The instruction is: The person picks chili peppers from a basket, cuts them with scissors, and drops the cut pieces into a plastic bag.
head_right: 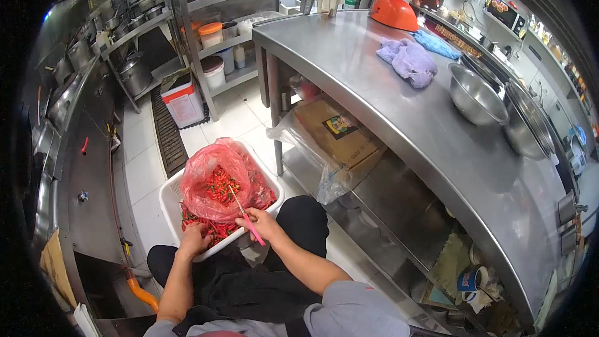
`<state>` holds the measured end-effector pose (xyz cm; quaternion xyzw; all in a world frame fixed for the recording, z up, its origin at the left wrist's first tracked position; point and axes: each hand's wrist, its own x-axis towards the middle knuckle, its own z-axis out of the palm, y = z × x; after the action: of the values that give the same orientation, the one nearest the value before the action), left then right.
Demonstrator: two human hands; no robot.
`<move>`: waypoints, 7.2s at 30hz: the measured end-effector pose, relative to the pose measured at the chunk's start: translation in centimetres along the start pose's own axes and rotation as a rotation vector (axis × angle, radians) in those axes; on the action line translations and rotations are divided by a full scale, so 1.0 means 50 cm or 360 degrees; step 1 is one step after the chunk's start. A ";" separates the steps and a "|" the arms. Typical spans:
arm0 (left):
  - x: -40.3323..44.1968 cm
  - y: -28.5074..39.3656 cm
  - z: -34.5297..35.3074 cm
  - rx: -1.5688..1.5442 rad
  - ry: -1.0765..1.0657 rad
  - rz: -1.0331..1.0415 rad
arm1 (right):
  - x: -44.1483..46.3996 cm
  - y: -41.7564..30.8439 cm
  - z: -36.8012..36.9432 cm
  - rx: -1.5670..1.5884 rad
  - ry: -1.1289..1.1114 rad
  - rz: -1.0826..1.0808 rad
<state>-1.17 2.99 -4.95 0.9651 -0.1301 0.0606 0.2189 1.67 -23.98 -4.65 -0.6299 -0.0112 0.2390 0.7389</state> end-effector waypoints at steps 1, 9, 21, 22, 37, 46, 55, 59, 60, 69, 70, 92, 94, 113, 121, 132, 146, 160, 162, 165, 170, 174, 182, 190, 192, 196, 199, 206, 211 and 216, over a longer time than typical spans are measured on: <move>0.002 -0.005 0.004 0.0001 -0.0005 -0.0004 | 0.002 -0.003 0.000 0.0003 -0.0002 0.0005; 0.017 -0.026 0.002 -0.0383 0.0186 -0.0182 | -0.011 0.003 0.017 0.0059 0.0129 0.0040; -0.003 -0.029 -0.031 -0.1547 0.0264 -0.1129 | -0.084 0.007 0.089 -0.0149 -0.0108 0.0104; -0.006 -0.027 -0.038 -0.1704 0.0246 -0.1241 | -0.084 0.009 0.092 -0.0146 -0.0142 0.0115; -0.016 0.052 -0.052 -0.2197 0.0376 -0.0994 | -0.089 0.044 0.137 -0.0094 -0.0386 0.0166; 0.045 0.098 -0.040 -0.2022 0.0136 -0.0827 | -0.024 -0.014 0.115 -0.0063 -0.0117 -0.0045; 0.115 0.067 0.000 -0.1803 0.0301 -0.0801 | -0.016 -0.029 0.067 -0.0125 -0.0030 0.0012; 0.110 0.086 0.002 -0.1784 0.0251 -0.0745 | -0.006 -0.009 0.066 -0.0168 -0.0124 -0.0039; 0.109 0.095 -0.001 -0.1804 0.0226 -0.0703 | 0.000 -0.008 0.069 -0.0178 -0.0166 -0.0097; 0.127 0.088 -0.001 -0.1609 0.0211 -0.0725 | 0.012 -0.056 0.058 -0.0148 -0.0102 0.0096; 0.130 0.088 -0.002 -0.1600 0.0248 -0.0755 | 0.013 -0.051 0.051 -0.0132 -0.0101 0.0097; 0.168 0.128 -0.002 -0.1130 0.0143 -0.0513 | 0.015 -0.033 0.021 0.0202 -0.0186 0.0129; 0.170 0.129 -0.005 -0.1038 0.0128 -0.0520 | 0.018 -0.033 0.021 0.0172 -0.0176 0.0147; 0.040 -0.062 -0.017 -0.0006 -0.0373 -0.0295 | 0.003 -0.011 0.025 0.0082 -0.0026 0.0100; 0.033 -0.052 0.020 0.0010 -0.0361 -0.0388 | 0.005 -0.007 0.033 0.0014 -0.0063 0.0122; 0.050 -0.044 0.015 0.0058 -0.0448 -0.0186 | 0.000 -0.011 0.039 0.0006 -0.0124 0.0136; 0.105 0.104 -0.081 -0.0593 -0.0115 -0.0437 | -0.010 0.012 0.042 0.0038 -0.0357 0.0032; 0.125 0.142 -0.084 -0.0545 -0.0162 -0.0349 | -0.007 -0.007 0.041 0.0191 -0.0256 0.0069; 0.123 0.134 -0.077 -0.0467 -0.0170 -0.0408 | -0.009 -0.018 0.043 0.0213 -0.0260 0.0180; 0.117 0.119 -0.065 -0.0386 0.0050 -0.0353 | -0.007 -0.014 0.039 0.0211 -0.0235 0.0210; 0.119 0.110 -0.065 -0.0420 0.0107 -0.0452 | -0.011 -0.007 0.050 0.0164 -0.0222 0.0147; 0.117 0.140 -0.077 -0.0459 0.0028 -0.0267 | -0.005 0.007 0.050 0.0159 -0.0237 0.0049; 0.120 0.118 -0.056 -0.0454 0.0099 -0.0336 | -0.005 -0.005 0.041 0.0206 -0.0198 0.0212; 0.130 0.125 -0.052 -0.0441 0.0092 -0.0346 | -0.005 0.006 0.050 0.0176 -0.0209 0.0096; 0.130 0.126 -0.047 -0.0445 0.0061 -0.0257 | -0.002 0.006 0.049 0.0134 -0.0206 0.0085; 0.134 0.127 -0.036 -0.0433 0.0045 -0.0197 | 0.000 0.002 0.042 0.0191 -0.0201 0.0147; 0.149 0.122 -0.026 -0.0377 0.0112 -0.0248 | 0.003 -0.002 0.040 0.0184 -0.0158 0.0222; 0.203 0.082 -0.028 -0.0069 0.0252 -0.0490 | 0.006 0.004 0.033 0.0234 -0.0039 0.0136; 0.129 0.016 -0.066 -0.0186 0.0199 -0.0476 | 0.001 0.011 0.025 0.0295 -0.0034 0.0088; 0.056 -0.028 -0.050 -0.0001 -0.0668 -0.0421 | -0.003 0.001 0.037 0.0162 -0.0062 0.0152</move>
<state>1.72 4.66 -2.78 0.9651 -0.0455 -0.1704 0.1935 0.94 -22.34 -4.26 -0.5866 0.0166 0.2866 0.7573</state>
